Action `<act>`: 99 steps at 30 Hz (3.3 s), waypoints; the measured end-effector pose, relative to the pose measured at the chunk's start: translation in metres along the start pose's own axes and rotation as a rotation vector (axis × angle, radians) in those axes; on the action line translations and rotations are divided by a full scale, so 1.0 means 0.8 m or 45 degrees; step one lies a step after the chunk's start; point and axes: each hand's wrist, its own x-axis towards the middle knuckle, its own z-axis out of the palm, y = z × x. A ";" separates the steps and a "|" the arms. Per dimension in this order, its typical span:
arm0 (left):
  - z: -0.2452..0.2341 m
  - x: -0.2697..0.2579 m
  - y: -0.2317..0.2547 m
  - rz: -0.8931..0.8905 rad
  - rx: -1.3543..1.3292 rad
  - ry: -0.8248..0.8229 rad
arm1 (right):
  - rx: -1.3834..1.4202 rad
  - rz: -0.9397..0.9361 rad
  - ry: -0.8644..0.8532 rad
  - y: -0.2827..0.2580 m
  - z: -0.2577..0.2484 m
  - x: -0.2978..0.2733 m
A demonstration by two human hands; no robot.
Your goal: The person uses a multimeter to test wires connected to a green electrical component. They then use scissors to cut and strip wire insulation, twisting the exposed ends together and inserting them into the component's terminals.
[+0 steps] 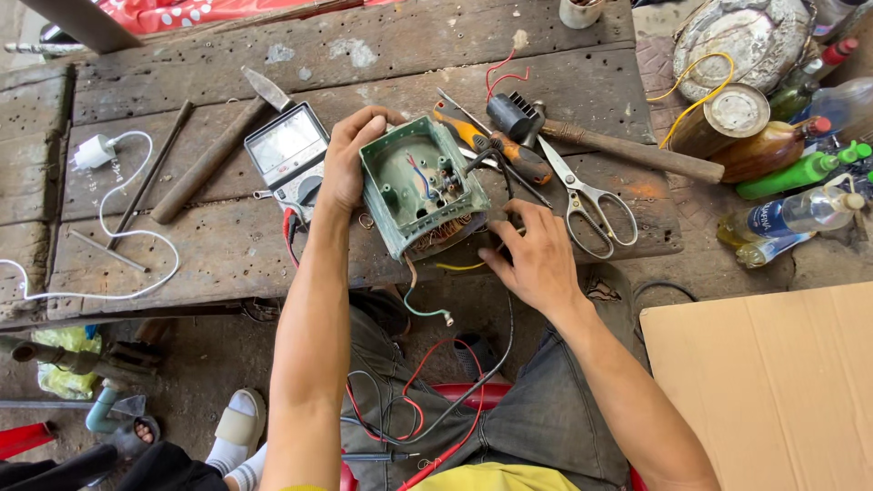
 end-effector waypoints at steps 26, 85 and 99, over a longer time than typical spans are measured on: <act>0.082 -0.347 0.011 0.227 0.836 0.327 | 0.323 0.001 -0.182 0.050 -0.020 0.157; -0.025 -0.519 0.176 -0.643 0.558 -0.400 | 1.390 0.199 -0.851 -0.157 -0.067 -0.167; 0.093 -0.221 0.130 0.268 0.558 0.199 | 0.671 0.005 0.104 -0.080 -0.140 0.048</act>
